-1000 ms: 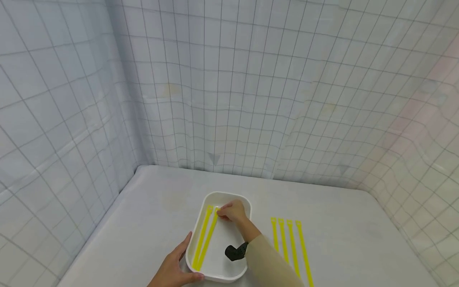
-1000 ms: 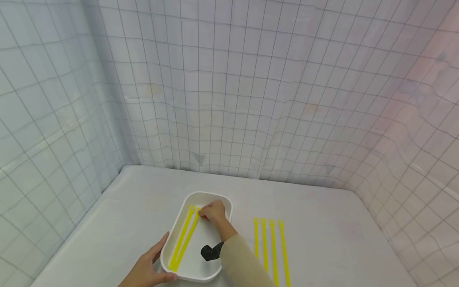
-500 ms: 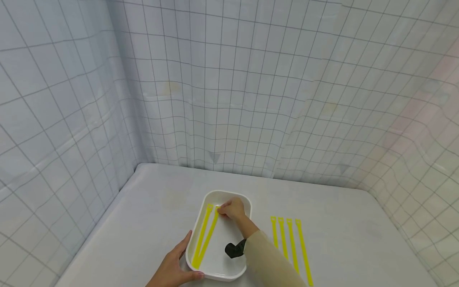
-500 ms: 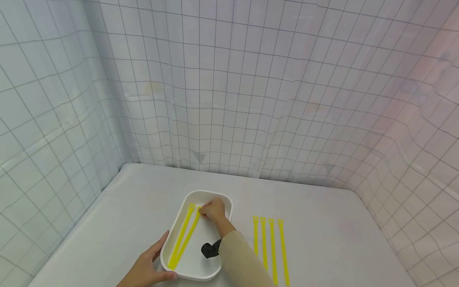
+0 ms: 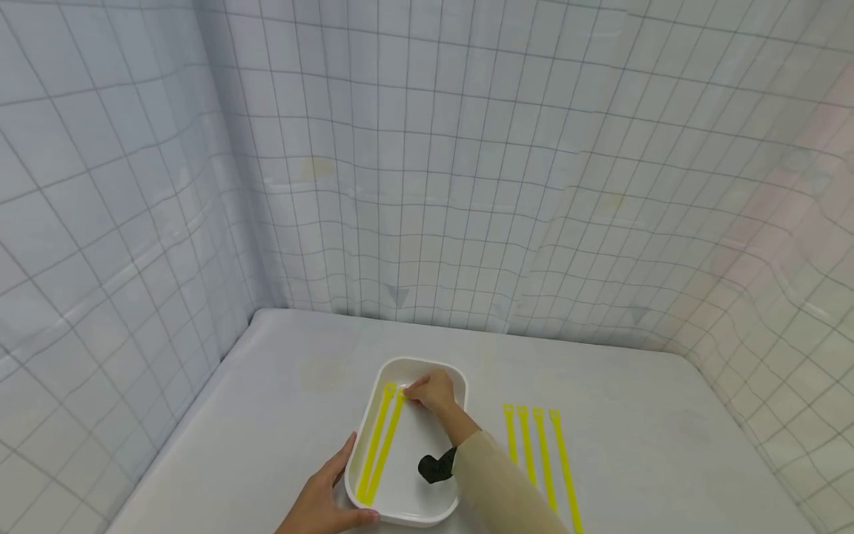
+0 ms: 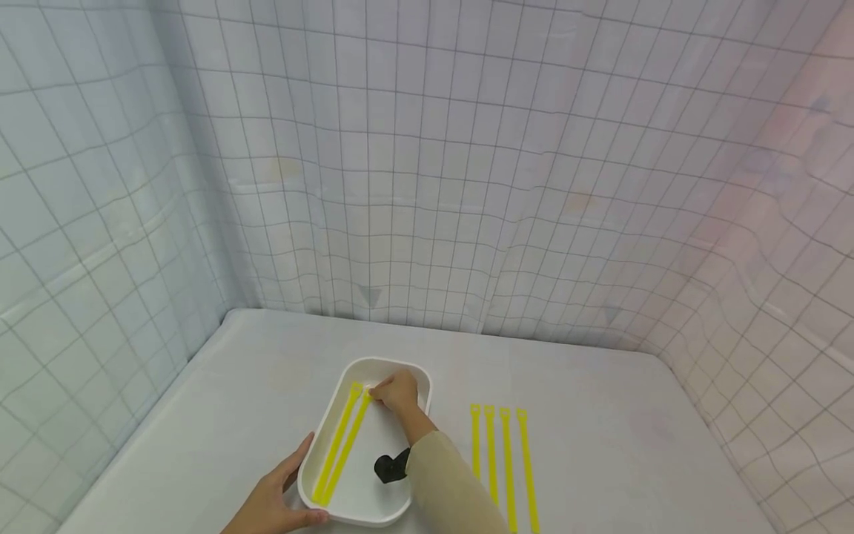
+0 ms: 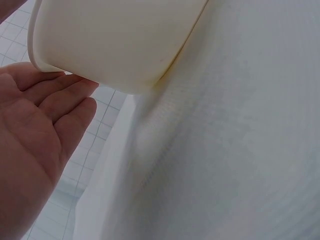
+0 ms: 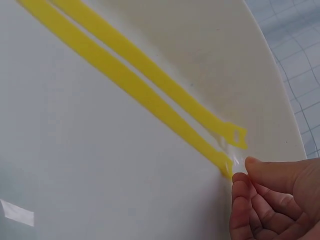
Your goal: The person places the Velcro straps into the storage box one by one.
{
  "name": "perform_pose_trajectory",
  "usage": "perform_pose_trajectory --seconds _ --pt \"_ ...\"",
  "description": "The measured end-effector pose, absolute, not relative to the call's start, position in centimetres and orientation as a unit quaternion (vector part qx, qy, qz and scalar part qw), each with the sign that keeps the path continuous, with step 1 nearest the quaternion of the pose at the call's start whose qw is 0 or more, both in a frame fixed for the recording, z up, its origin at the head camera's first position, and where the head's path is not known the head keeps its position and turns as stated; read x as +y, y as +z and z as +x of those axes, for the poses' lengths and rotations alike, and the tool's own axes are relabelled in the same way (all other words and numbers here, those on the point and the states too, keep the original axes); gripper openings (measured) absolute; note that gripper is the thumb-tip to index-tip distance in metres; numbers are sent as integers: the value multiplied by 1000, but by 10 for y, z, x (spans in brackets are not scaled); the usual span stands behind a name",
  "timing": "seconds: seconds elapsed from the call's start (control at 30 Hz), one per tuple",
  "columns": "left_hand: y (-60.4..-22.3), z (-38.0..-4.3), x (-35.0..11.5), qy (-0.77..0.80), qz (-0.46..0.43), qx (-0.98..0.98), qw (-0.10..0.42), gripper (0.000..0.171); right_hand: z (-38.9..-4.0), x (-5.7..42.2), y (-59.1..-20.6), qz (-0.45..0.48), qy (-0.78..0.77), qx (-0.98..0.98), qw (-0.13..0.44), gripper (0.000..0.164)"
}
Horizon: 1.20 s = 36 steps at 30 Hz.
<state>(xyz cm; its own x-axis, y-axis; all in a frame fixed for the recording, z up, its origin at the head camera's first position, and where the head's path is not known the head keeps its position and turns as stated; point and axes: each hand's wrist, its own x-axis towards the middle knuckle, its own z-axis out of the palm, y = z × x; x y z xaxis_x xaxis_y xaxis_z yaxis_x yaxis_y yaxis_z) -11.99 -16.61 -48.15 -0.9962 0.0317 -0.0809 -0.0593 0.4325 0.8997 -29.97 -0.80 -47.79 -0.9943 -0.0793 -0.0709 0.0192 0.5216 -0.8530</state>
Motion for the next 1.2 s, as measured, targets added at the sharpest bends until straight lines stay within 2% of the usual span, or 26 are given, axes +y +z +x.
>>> perform_pose_trajectory --seconds 0.37,0.67,0.93,1.2 --pt "-482 -120 -169 538 0 842 36 112 -299 -9 -477 -16 -499 865 51 14" --pt "-479 -119 -166 535 -11 844 40 114 -297 3 -462 -16 -606 792 69 14" --pt "-481 -119 -166 548 -14 835 54 112 -294 37 -445 -59 -601 796 35 17" --pt "-486 -120 -168 543 10 839 38 112 -288 70 -434 -53 -597 800 -4 18"
